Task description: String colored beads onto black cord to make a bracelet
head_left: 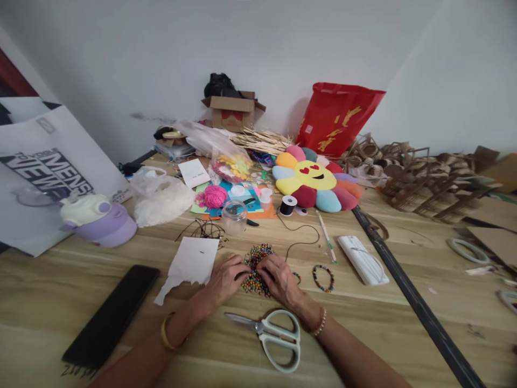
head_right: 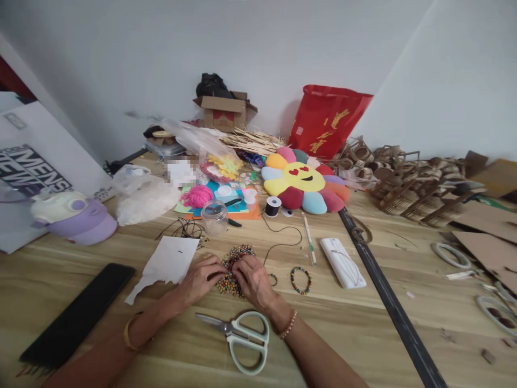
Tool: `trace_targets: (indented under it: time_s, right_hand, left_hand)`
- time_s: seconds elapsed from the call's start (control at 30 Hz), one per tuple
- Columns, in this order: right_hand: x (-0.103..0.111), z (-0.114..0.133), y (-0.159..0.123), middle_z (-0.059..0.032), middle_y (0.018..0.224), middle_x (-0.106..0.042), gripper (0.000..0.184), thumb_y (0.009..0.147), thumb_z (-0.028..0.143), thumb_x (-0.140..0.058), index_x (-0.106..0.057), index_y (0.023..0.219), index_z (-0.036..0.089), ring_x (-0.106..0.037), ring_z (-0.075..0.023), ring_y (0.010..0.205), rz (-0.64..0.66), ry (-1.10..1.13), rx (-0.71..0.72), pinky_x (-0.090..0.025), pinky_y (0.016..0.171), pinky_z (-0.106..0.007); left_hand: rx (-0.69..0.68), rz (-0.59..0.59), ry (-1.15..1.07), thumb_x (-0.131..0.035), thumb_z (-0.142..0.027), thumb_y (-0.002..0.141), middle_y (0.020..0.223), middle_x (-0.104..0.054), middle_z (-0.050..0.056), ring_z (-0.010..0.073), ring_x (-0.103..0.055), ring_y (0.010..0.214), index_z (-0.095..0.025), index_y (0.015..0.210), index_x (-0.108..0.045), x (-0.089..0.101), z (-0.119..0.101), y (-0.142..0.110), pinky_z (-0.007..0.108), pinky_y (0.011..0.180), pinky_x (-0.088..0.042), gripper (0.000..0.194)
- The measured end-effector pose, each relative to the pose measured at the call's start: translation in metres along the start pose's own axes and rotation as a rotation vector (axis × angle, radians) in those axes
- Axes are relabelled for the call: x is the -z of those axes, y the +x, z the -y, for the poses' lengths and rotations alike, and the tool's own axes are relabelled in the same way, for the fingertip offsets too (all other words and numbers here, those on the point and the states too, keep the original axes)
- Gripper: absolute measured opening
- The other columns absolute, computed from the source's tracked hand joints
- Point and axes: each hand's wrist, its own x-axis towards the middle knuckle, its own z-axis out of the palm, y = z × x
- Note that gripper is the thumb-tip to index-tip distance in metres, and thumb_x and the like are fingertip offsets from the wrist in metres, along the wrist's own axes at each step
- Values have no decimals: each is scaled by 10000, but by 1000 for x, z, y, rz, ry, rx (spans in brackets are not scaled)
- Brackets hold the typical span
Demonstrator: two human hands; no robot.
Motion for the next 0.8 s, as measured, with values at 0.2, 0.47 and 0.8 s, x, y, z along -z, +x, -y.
trace_targets:
  time_s: [0.2, 0.47, 0.8]
  right_hand:
    - [-1, 1, -1, -69, 853, -632, 144, 965, 205, -483, -611, 901, 188, -563, -195, 814, 8, -15, -3, -469, 760, -337]
    - [2, 3, 1, -69, 846, -631, 149, 964, 201, -479, -610, 895, 190, -563, -196, 798, 15, -18, 5, -468, 740, -330]
    - [2, 4, 2, -64, 837, -626, 146, 958, 204, -480, -599, 874, 195, -561, -192, 784, 8, -6, 3, -466, 729, -327]
  left_hand:
    - [-3, 7, 22, -606, -88, 843, 824, -630, 50, 185, -599, 828, -161, 856, -715, -1, 0, 0, 290, 776, -480, 132]
    - [60, 0, -11, -622, -67, 810, 811, -649, 49, 187, -609, 811, -153, 810, -702, 1, -4, 2, 286, 748, -473, 118]
    - [255, -85, -349, -643, -118, 749, 747, -721, 62, 180, -645, 713, -138, 745, -715, 5, 0, 7, 261, 676, -484, 75]
